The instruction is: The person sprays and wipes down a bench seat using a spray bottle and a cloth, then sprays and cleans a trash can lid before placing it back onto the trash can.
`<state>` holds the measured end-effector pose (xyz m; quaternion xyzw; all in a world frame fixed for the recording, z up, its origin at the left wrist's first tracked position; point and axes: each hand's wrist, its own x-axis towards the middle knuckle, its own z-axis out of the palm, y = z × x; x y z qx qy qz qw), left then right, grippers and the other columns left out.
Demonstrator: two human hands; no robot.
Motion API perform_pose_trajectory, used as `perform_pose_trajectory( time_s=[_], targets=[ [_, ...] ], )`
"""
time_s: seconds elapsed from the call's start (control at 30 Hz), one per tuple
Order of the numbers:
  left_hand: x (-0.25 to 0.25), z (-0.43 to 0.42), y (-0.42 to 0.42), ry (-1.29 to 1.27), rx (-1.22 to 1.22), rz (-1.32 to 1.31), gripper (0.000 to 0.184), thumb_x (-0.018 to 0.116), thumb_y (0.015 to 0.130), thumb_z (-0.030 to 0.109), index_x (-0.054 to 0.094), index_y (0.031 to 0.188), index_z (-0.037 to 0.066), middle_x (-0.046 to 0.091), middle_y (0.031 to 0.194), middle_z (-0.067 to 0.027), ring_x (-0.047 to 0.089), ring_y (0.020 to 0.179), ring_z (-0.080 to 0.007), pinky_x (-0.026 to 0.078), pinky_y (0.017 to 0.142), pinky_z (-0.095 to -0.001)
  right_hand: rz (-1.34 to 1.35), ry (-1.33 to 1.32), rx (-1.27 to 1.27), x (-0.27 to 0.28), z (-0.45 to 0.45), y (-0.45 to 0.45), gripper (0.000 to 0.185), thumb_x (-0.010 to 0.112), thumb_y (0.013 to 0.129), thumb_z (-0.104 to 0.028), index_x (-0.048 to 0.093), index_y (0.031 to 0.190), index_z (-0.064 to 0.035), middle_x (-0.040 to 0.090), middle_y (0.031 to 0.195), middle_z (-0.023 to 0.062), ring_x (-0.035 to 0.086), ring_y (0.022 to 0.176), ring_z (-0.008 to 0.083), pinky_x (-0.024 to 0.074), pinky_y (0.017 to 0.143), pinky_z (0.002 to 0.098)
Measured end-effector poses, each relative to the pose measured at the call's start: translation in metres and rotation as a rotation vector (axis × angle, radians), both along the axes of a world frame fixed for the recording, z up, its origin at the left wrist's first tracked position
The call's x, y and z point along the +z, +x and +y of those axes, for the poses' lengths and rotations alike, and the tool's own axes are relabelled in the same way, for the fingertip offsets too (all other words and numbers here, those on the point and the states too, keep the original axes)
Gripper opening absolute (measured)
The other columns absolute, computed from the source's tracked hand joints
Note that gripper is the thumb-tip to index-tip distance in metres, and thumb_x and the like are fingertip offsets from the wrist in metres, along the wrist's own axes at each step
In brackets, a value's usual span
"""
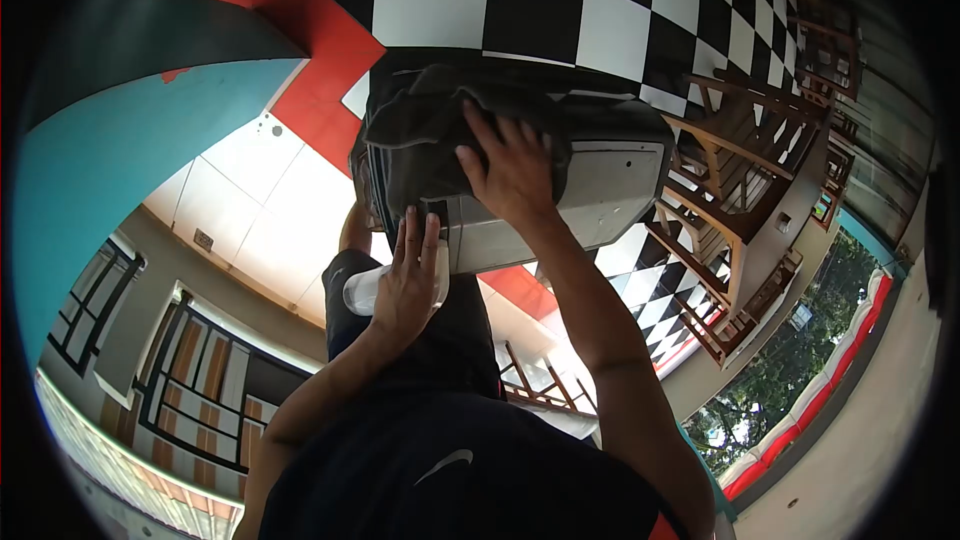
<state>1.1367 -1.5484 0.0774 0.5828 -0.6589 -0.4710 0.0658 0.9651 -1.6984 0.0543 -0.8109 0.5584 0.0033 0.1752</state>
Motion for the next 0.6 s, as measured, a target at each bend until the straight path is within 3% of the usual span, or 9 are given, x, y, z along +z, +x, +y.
perform_pose_trajectory(
  time_s=[0.07,0.1,0.13,0.23,0.3,0.4,0.47,0.53,0.6],
  targets=[
    [-0.006,0.001,0.000,-0.077,0.021,0.022,0.093,0.065,0.079,-0.003,0.013,0.155,0.000,0.017,0.156,-0.0352,0.036,0.139,-0.0482,0.056,0.092,-0.0447,0.163,-0.178,-0.254,-0.007,-0.011,-0.096,0.059,0.049,0.097,-0.050,0.045,0.148,-0.0199,0.046,0.143,0.0225,0.049,0.122,0.0409,0.0374,0.101,0.0605],
    [-0.008,0.001,0.001,-0.101,0.012,0.028,0.094,0.065,0.077,-0.005,0.012,0.155,0.000,0.017,0.156,-0.0354,0.039,0.137,-0.0483,0.057,0.090,-0.0447,0.259,-0.311,-0.355,-0.017,-0.016,-0.156,0.061,0.046,0.098,-0.051,0.042,0.150,-0.0197,0.040,0.150,0.0227,0.044,0.128,0.0456,0.0354,0.104,0.0610],
    [-0.009,0.001,0.004,-0.125,-0.001,0.031,0.096,0.065,0.076,-0.006,0.012,0.156,-0.001,0.017,0.156,-0.0356,0.042,0.135,-0.0485,0.057,0.088,-0.0446,0.249,-0.282,-0.544,-0.026,-0.015,-0.208,0.062,0.043,0.100,-0.049,0.037,0.153,-0.0188,0.030,0.157,0.0230,0.031,0.138,0.0512,0.0260,0.110,0.0654],
    [-0.010,-0.002,0.010,-0.111,0.013,0.099,0.095,0.064,0.076,-0.007,0.013,0.155,-0.001,0.019,0.155,-0.0372,0.042,0.134,-0.0499,0.055,0.092,-0.0472,0.268,-0.280,-0.635,-0.031,-0.010,-0.182,0.060,0.041,0.101,-0.046,0.034,0.155,-0.0195,0.023,0.160,0.0229,0.017,0.144,0.0544,0.0156,0.113,0.0687],
    [0.001,-0.009,0.006,-0.146,-0.024,0.034,0.091,0.066,0.076,-0.005,0.017,0.153,-0.004,0.024,0.152,-0.0383,0.050,0.125,-0.0512,0.057,0.088,-0.0481,0.202,-0.229,-0.512,-0.017,0.011,-0.088,0.068,0.053,0.094,-0.042,0.034,0.155,-0.0195,0.019,0.162,0.0219,0.012,0.145,0.0564,0.0112,0.113,0.0714],
    [-0.004,-0.005,0.003,-0.098,-0.115,-0.084,0.090,0.066,0.077,-0.005,0.016,0.152,-0.005,0.022,0.151,-0.0400,0.044,0.129,-0.0529,0.058,0.088,-0.0466,-0.133,-0.082,-0.248,0.004,0.058,0.037,0.068,0.063,0.087,-0.046,0.045,0.148,-0.0235,0.023,0.161,0.0185,0.011,0.146,0.0539,0.0093,0.112,0.0746],
    [-0.006,0.001,0.007,-0.142,-0.163,-0.120,0.080,0.064,0.083,-0.003,0.020,0.150,-0.005,0.031,0.147,-0.0391,0.052,0.120,-0.0518,0.058,0.087,-0.0465,-0.258,-0.130,-0.096,-0.007,0.082,0.046,0.064,0.063,0.086,-0.049,0.052,0.143,-0.0228,0.024,0.161,0.0160,0.014,0.147,0.0510,0.0108,0.112,0.0742],
    [-0.004,-0.003,0.004,-0.258,-0.162,-0.190,0.076,0.064,0.085,0.001,0.023,0.149,-0.005,0.038,0.144,-0.0373,0.061,0.108,-0.0497,0.060,0.078,-0.0470,-0.189,-0.171,-0.204,-0.005,0.077,-0.008,0.060,0.063,0.087,-0.050,0.056,0.140,-0.0227,0.026,0.160,0.0158,0.017,0.147,0.0499,0.0128,0.112,0.0738],
    [0.001,-0.013,-0.002,-0.343,-0.181,-0.169,0.078,0.064,0.086,0.001,0.020,0.150,-0.007,0.037,0.144,-0.0380,0.058,0.114,-0.0501,0.059,0.081,-0.0459,-0.065,-0.219,-0.378,-0.010,0.063,-0.090,0.057,0.063,0.087,-0.051,0.058,0.137,-0.0224,0.029,0.159,0.0166,0.020,0.145,0.0501,0.0152,0.111,0.0736]
  ],
)
